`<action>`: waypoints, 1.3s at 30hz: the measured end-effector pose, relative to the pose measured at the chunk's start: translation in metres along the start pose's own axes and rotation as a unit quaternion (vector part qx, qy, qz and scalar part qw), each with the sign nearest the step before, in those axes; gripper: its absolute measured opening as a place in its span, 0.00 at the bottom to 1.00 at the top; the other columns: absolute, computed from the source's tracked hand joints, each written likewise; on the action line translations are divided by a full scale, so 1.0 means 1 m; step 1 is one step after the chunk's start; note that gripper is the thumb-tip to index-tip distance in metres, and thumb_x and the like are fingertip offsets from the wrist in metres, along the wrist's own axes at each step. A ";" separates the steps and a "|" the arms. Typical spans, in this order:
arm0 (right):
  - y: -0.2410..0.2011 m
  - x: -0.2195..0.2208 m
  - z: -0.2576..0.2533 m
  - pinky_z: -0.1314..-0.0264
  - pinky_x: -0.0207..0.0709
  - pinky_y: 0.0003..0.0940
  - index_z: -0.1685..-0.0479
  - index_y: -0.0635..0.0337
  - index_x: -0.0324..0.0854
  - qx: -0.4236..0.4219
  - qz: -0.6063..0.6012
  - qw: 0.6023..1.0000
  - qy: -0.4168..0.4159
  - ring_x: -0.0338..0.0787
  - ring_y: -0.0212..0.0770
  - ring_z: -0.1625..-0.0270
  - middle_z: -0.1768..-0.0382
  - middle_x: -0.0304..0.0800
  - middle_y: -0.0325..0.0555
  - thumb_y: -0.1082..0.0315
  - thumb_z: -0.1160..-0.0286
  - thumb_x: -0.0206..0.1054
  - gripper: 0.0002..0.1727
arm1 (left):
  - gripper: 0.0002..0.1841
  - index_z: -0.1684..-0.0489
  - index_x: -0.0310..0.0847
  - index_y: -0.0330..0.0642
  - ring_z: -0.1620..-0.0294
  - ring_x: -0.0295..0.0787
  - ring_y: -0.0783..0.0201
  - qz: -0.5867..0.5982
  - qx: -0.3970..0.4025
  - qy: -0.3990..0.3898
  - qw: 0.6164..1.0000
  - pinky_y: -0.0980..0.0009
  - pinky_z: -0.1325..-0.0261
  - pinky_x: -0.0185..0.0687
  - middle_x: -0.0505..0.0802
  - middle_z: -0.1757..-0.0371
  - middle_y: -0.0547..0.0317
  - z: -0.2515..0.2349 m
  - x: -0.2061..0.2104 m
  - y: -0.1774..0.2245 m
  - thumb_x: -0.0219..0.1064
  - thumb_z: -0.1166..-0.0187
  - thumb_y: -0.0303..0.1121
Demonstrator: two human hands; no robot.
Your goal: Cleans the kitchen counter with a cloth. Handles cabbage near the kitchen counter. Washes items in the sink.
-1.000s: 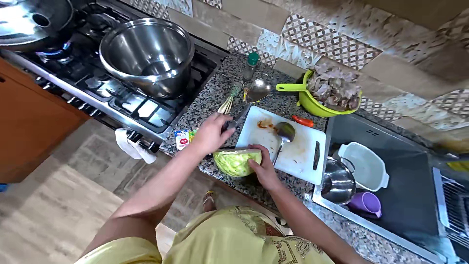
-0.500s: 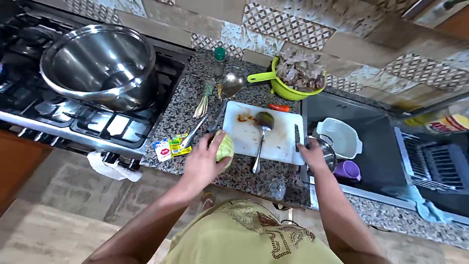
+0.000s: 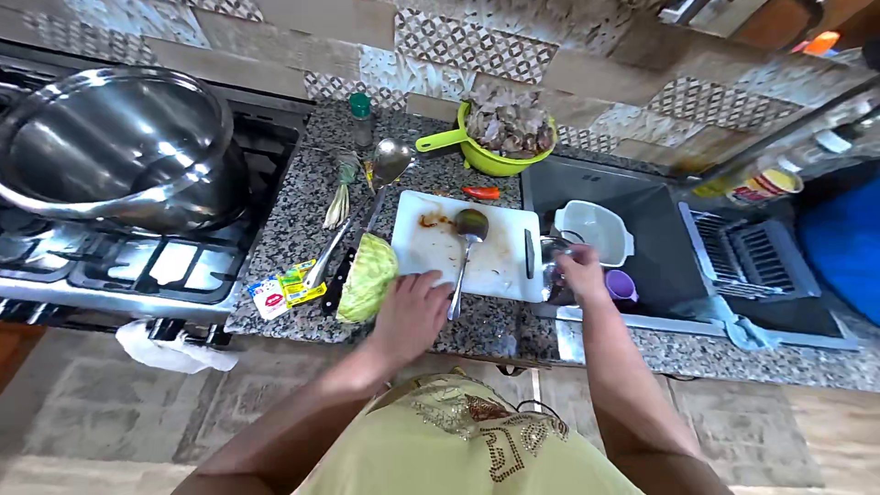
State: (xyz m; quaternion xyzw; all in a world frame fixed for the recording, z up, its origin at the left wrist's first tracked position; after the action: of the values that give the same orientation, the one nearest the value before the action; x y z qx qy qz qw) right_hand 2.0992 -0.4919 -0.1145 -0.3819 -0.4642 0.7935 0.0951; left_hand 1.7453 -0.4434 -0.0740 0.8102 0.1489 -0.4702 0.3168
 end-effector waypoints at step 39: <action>0.204 -0.413 -0.092 0.83 0.73 0.19 0.56 0.59 0.69 0.002 -0.358 0.932 0.056 0.76 0.23 0.83 0.79 0.78 0.32 0.86 0.44 0.48 0.18 | 0.17 0.29 0.80 0.34 0.33 0.88 0.44 0.212 -0.051 -0.170 0.961 0.46 0.26 0.79 0.87 0.29 0.38 -0.467 0.268 0.314 0.59 0.14 0.25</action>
State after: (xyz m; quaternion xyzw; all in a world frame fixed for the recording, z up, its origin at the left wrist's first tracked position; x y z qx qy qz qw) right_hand 2.4896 -0.7519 -0.0908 -0.2343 -0.5620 0.6854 0.3994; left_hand 2.3639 -0.3908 -0.0191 0.7143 -0.0584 -0.5144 0.4710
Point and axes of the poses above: each hand's wrist, its own z-axis away from the middle knuckle, its own x-axis out of the palm, y = z × x, the point moved 4 cm from there along -z, towards the middle knuckle
